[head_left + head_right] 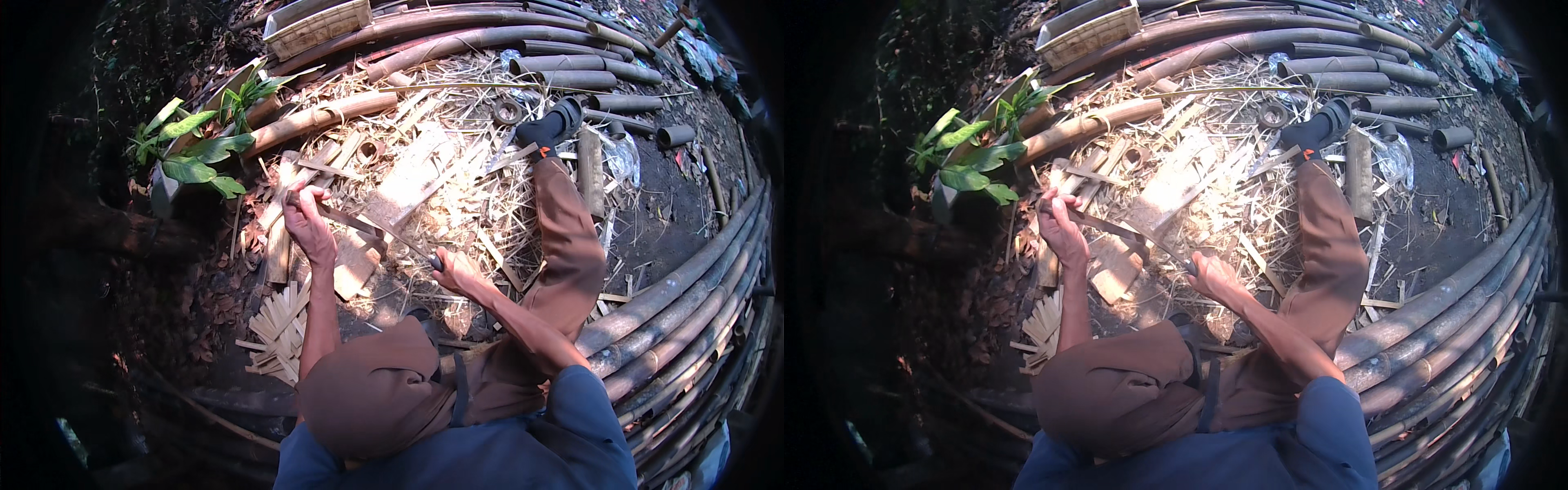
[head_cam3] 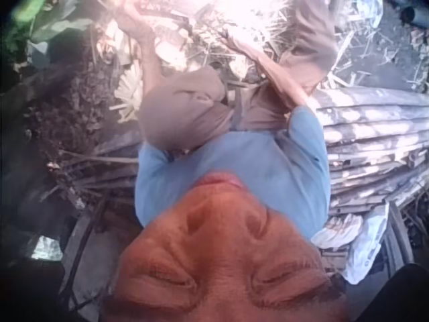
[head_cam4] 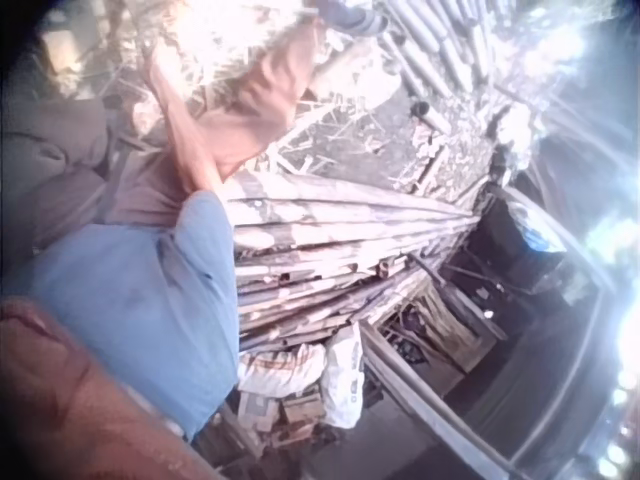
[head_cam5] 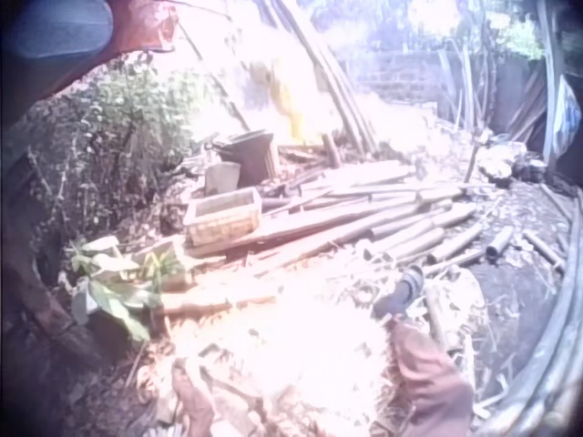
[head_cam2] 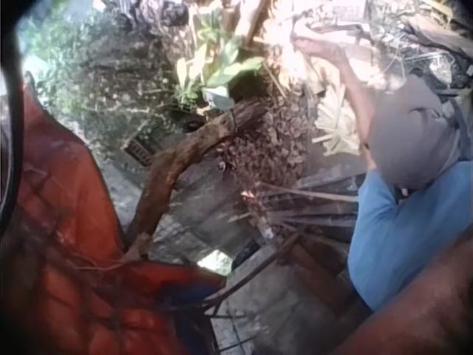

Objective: The person sits on the ground and uses a machete to split bamboo pieces into thin strips. They repeatedly position the bamboo, strike it with the machete, and gather the resulting strips into a pile.

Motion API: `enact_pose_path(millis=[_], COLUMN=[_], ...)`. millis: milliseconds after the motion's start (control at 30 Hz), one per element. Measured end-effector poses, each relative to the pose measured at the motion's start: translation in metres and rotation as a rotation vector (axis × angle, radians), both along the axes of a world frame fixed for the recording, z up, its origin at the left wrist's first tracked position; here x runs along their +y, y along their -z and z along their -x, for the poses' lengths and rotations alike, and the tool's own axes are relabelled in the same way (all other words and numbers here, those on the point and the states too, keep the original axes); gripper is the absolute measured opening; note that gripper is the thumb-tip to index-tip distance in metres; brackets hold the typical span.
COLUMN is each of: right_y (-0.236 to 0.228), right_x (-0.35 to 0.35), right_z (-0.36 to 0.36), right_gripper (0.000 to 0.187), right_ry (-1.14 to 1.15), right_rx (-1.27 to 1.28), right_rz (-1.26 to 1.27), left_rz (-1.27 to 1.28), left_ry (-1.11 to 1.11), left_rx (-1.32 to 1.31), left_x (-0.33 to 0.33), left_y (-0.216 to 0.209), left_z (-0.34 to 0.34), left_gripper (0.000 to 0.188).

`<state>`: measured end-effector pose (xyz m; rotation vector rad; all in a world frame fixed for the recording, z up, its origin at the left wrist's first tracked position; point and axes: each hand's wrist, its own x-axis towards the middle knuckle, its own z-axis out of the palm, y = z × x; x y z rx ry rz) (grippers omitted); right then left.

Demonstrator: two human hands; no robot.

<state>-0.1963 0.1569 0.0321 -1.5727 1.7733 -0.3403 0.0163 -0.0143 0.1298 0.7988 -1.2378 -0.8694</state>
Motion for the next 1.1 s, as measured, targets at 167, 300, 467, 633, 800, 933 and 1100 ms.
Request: enact_pose_path(millis=[167,300,467,633,800,933,1100], right_y=[0.029,-0.015,-0.052,-0.018,0.062,-0.034,-0.01], right_x=[0.022,0.022,-0.013,-0.019,0.005,-0.018,-0.023], right_z=[-0.012,-0.047,-0.089,-0.101,-0.052,-0.092,-0.115], right_gripper=[0.051,0.045,0.046,0.048,0.047,0.042,0.029], right_ry=[0.343,0.265,0.199,0.251,0.354,0.329,0.29], right_rx=[-0.108,-0.404,-0.727,-0.563,-0.405,-0.642,-0.633], right_rz=[-0.139,-0.059,-0.063,-0.008,-0.081,-0.036,0.052], left_rz=[-0.088,-0.089,-0.113,-0.151,-0.111,-0.154,-0.104], left_ry=[-0.2,-0.344,-0.322,-0.429,-0.186,-0.266,-0.244], left_rx=[0.311,0.276,0.308,0.211,0.502,0.577,0.524], left_x=[0.009,0.015,0.026,0.031,0.026,0.025,0.024], left_y=[0.003,0.001,0.009,0.0,-0.002,-0.01,0.002], left_z=[-0.018,-0.031,-0.005,0.008,0.009,0.016,0.005], left_gripper=[0.034,0.047,0.054,0.059,0.061,0.047,0.043])
